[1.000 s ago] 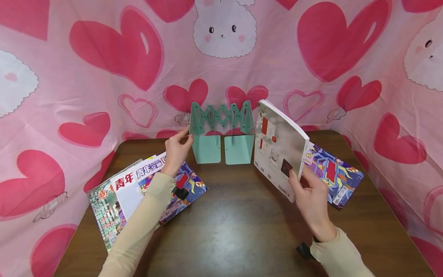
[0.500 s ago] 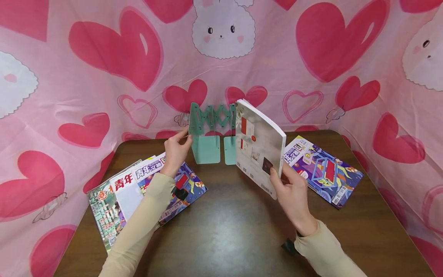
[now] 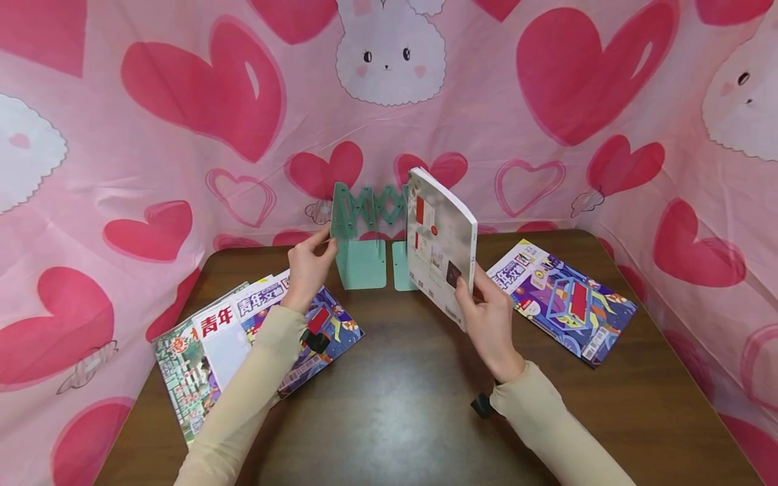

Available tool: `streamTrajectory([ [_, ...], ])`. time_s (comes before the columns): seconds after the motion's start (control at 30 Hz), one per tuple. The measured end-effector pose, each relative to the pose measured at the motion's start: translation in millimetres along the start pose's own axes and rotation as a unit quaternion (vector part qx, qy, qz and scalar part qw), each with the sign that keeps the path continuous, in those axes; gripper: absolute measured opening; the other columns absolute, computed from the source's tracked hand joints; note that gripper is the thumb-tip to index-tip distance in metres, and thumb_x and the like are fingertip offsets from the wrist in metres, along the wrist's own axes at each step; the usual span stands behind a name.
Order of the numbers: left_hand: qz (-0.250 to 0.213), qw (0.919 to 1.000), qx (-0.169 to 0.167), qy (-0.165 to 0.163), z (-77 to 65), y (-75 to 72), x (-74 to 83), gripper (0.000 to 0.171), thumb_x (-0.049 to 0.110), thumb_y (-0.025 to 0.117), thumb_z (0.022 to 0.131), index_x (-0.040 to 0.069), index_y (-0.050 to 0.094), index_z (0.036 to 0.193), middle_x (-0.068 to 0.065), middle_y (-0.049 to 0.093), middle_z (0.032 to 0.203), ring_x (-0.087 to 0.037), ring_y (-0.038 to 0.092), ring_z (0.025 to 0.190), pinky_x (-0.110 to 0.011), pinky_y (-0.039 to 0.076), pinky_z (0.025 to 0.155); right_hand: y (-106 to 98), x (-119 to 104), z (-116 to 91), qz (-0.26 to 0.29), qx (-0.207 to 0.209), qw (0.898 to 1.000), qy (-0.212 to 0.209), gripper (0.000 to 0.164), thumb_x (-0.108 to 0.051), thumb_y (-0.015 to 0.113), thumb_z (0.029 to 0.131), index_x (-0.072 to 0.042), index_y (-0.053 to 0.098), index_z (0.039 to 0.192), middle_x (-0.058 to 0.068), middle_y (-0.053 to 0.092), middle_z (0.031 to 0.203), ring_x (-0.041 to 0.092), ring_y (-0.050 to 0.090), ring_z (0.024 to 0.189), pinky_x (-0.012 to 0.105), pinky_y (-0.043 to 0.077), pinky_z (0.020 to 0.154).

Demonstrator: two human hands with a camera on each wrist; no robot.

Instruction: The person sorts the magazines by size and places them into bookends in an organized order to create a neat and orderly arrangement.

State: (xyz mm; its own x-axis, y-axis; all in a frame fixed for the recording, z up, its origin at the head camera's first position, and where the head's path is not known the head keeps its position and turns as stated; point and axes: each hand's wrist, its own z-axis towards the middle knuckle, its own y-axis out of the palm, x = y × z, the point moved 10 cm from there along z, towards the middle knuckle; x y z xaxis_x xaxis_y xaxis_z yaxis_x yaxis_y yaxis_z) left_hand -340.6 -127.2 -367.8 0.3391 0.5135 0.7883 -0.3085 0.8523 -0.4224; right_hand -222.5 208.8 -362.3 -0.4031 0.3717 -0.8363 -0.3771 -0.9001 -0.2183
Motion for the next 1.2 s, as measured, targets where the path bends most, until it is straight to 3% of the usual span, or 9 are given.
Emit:
streamTrajectory([
  [0.23, -0.005, 1.0000, -0.003, -0.001, -0.3, 0.7, 0.3, 0.040, 0.013, 0.068, 0.099, 0.012, 0.068, 0.139, -0.014, 0.072, 0.129, -0.027, 0.069, 0.119, -0.044, 0.054, 0.101, 10, 10, 9, -0.001, 0.007, 1.000, -0.006, 0.037, 0.002, 0.062, 0.098, -0.006, 0.071, 0.133, 0.020, 0.071, 0.126, 0.035, 0.073, 0.098, 0.011, 0.051, 0.079],
  [0.4, -0.003, 1.0000, 0.000, 0.001, -0.3, 0.3, 1.0, 0.040, 0.011, 0.069, 0.098, 0.012, 0.069, 0.138, -0.014, 0.072, 0.129, -0.026, 0.069, 0.117, -0.042, 0.056, 0.096, 19, 1, 14, 0.001, 0.022, 1.000, -0.014, 0.037, 0.010, 0.060, 0.097, 0.003, 0.069, 0.132, 0.028, 0.068, 0.127, 0.044, 0.071, 0.103, 0.008, 0.049, 0.081],
  [0.53, 0.002, 1.0000, -0.002, -0.003, -0.5, 0.7, -0.3, 0.041, 0.012, 0.068, 0.099, 0.015, 0.068, 0.139, -0.009, 0.071, 0.131, -0.022, 0.068, 0.109, -0.033, 0.051, 0.073, 27, 2, 19, 0.003, 0.033, 0.999, -0.026, 0.041, 0.012, 0.060, 0.096, 0.002, 0.068, 0.134, 0.027, 0.068, 0.128, 0.043, 0.071, 0.105, 0.008, 0.048, 0.081],
  [0.63, 0.002, 1.0000, -0.003, -0.002, -0.8, 1.0, -1.4, 0.041, 0.014, 0.067, 0.099, 0.017, 0.067, 0.140, -0.009, 0.071, 0.132, -0.021, 0.068, 0.108, -0.028, 0.044, 0.064, 33, 10, 23, -0.002, 0.042, 0.999, -0.034, 0.044, 0.011, 0.061, 0.095, -0.003, 0.068, 0.137, 0.023, 0.070, 0.128, 0.040, 0.071, 0.105, 0.007, 0.049, 0.081],
  [0.7, 0.002, 1.0000, -0.004, -0.001, -1.3, 1.4, -1.6, 0.041, 0.015, 0.067, 0.100, 0.017, 0.067, 0.141, -0.009, 0.071, 0.132, -0.020, 0.068, 0.111, -0.024, 0.044, 0.065, 37, 15, 26, -0.004, 0.047, 0.998, -0.040, 0.046, 0.009, 0.062, 0.095, -0.007, 0.068, 0.138, 0.020, 0.070, 0.129, 0.037, 0.072, 0.106, 0.010, 0.051, 0.083],
  [0.83, -0.004, 1.0000, -0.007, -0.002, -2.0, 2.3, -2.1, 0.041, 0.015, 0.068, 0.100, 0.016, 0.066, 0.141, -0.010, 0.070, 0.134, -0.023, 0.068, 0.104, -0.024, 0.040, 0.057, 46, 19, 29, 0.003, 0.055, 0.997, -0.049, 0.047, 0.007, 0.064, 0.096, -0.008, 0.066, 0.141, 0.017, 0.070, 0.131, 0.037, 0.071, 0.109, 0.035, 0.059, 0.087],
  [0.93, -0.004, 1.0000, -0.006, -0.001, -1.8, 2.3, -2.3, 0.041, 0.013, 0.069, 0.100, 0.013, 0.066, 0.141, -0.009, 0.069, 0.135, -0.025, 0.066, 0.098, -0.025, 0.037, 0.053, 52, 22, 32, 0.002, 0.058, 0.997, -0.053, 0.046, 0.005, 0.064, 0.097, -0.008, 0.066, 0.141, 0.016, 0.070, 0.132, 0.036, 0.071, 0.110, 0.053, 0.057, 0.087],
  [1.07, -0.002, 1.0000, -0.002, 0.001, -1.5, 2.3, -3.0, 0.042, 0.010, 0.069, 0.099, 0.010, 0.066, 0.140, -0.009, 0.068, 0.135, -0.026, 0.065, 0.093, -0.024, 0.036, 0.054, 62, 27, 33, 0.003, 0.056, 0.998, -0.041, 0.047, 0.002, 0.063, 0.099, -0.013, 0.065, 0.144, 0.012, 0.070, 0.134, 0.030, 0.070, 0.112, 0.051, 0.057, 0.090],
  [1.2, -0.003, 1.0000, -0.003, 0.002, -1.6, 2.1, -2.6, 0.041, 0.011, 0.068, 0.099, 0.012, 0.066, 0.141, -0.010, 0.068, 0.135, -0.026, 0.068, 0.099, -0.029, 0.042, 0.058, 71, 32, 33, 0.004, 0.057, 0.998, -0.024, 0.047, -0.002, 0.062, 0.101, -0.016, 0.063, 0.145, 0.009, 0.069, 0.137, 0.025, 0.069, 0.115, 0.046, 0.057, 0.093],
])
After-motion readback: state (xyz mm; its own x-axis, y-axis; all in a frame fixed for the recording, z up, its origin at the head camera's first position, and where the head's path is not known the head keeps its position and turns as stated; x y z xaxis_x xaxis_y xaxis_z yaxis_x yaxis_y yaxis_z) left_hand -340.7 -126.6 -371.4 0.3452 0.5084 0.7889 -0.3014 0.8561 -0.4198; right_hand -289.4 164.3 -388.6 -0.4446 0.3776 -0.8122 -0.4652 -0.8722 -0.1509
